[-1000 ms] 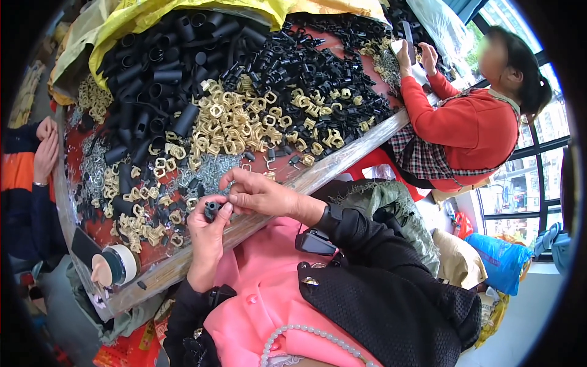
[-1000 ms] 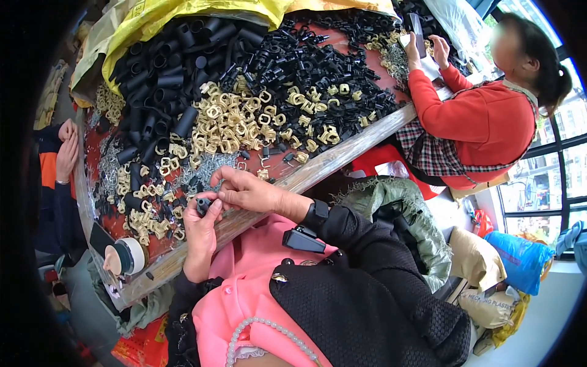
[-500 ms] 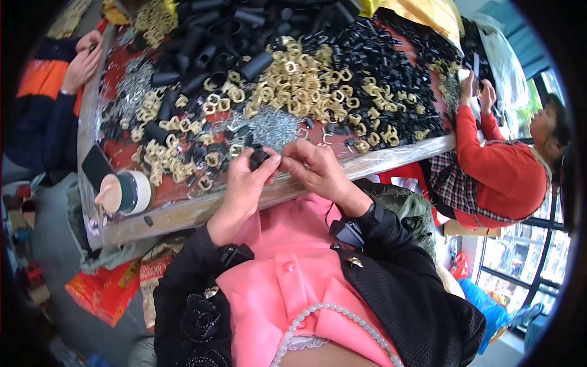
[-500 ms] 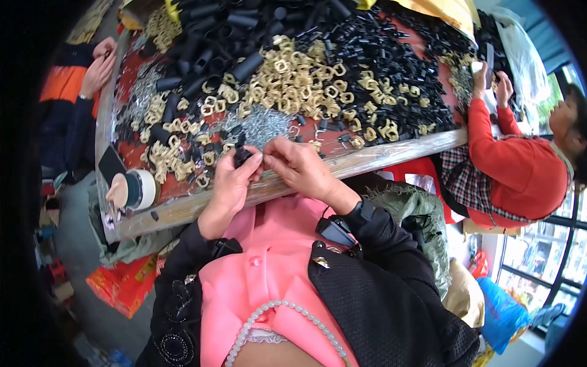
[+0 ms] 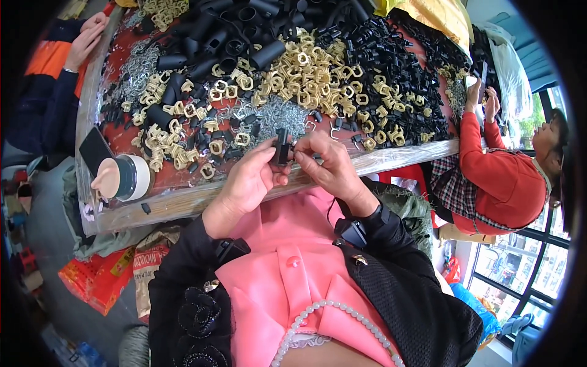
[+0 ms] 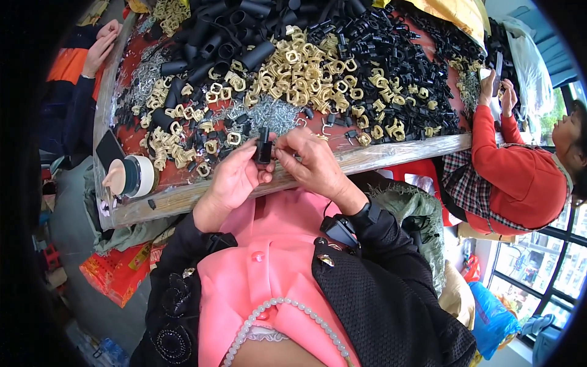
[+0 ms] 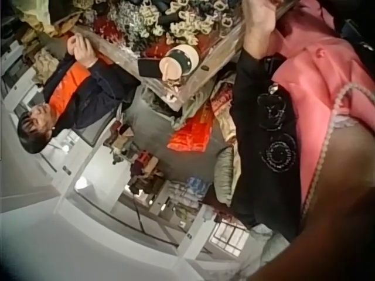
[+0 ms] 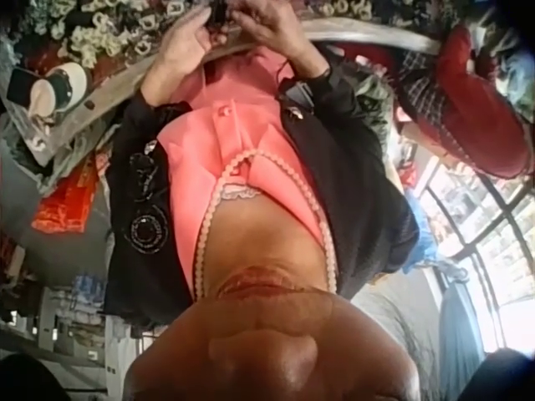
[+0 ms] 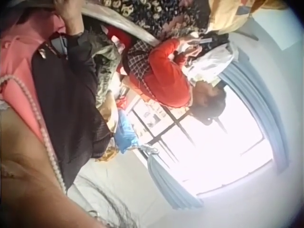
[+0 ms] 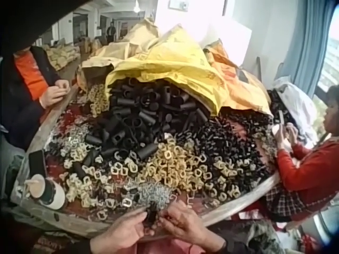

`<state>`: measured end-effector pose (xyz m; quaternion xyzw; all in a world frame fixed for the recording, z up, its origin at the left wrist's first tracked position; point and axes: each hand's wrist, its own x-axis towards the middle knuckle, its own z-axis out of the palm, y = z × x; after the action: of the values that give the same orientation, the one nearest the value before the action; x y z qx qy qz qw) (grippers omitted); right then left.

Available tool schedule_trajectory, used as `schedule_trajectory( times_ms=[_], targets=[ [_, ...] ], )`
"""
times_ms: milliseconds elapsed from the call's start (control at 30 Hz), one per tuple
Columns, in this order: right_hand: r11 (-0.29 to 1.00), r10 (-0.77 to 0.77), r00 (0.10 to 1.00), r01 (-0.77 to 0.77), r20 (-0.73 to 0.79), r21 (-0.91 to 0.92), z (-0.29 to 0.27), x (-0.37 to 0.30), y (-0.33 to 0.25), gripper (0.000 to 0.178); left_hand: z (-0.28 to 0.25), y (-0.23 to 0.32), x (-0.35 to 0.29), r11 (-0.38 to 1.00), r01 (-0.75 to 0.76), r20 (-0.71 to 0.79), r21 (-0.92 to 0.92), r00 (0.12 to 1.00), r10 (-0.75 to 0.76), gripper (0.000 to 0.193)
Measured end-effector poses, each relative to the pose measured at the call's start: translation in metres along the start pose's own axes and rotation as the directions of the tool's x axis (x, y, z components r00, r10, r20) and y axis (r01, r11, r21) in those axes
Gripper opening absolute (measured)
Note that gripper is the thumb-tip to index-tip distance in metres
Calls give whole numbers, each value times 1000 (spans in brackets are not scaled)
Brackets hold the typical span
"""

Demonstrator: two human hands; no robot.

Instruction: The person assembles plastic components by hand, picking up a black housing and inserting a small beige clip into it. They repeat this process with additional components, occasionally setting the assembled pieces aside on the table.

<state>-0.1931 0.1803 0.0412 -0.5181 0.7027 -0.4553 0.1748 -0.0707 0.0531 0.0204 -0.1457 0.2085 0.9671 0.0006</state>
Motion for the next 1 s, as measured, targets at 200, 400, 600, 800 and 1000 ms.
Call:
schedule_trajectory(
  times_ms=[200, 400, 600, 800, 1000],
  targets=[
    [955, -168, 986, 159, -16, -249, -2, 1, -9, 15, -1, -7, 0, 977, -32, -63, 212, 997, 47, 30],
    [895, -294, 956, 275, -2, -353, 3, 1, -7, 16, 2, -10, -1, 953, -13, -71, 304, 997, 37, 27],
    [896, -261, 964, 259, 44, -359, 2, 0, -8, 15, 3, -14, -2, 891, 57, -119, 450, 993, -3, 32],
    [922, -183, 981, 192, 58, -335, 4, 0, -5, 13, -1, -12, 0, 871, 80, -93, 484, 995, -39, 30],
    [972, -205, 974, 191, -96, -140, -8, 1, 12, 13, -3, -9, 1, 957, 18, -115, 290, 993, 16, 26]
  ],
)
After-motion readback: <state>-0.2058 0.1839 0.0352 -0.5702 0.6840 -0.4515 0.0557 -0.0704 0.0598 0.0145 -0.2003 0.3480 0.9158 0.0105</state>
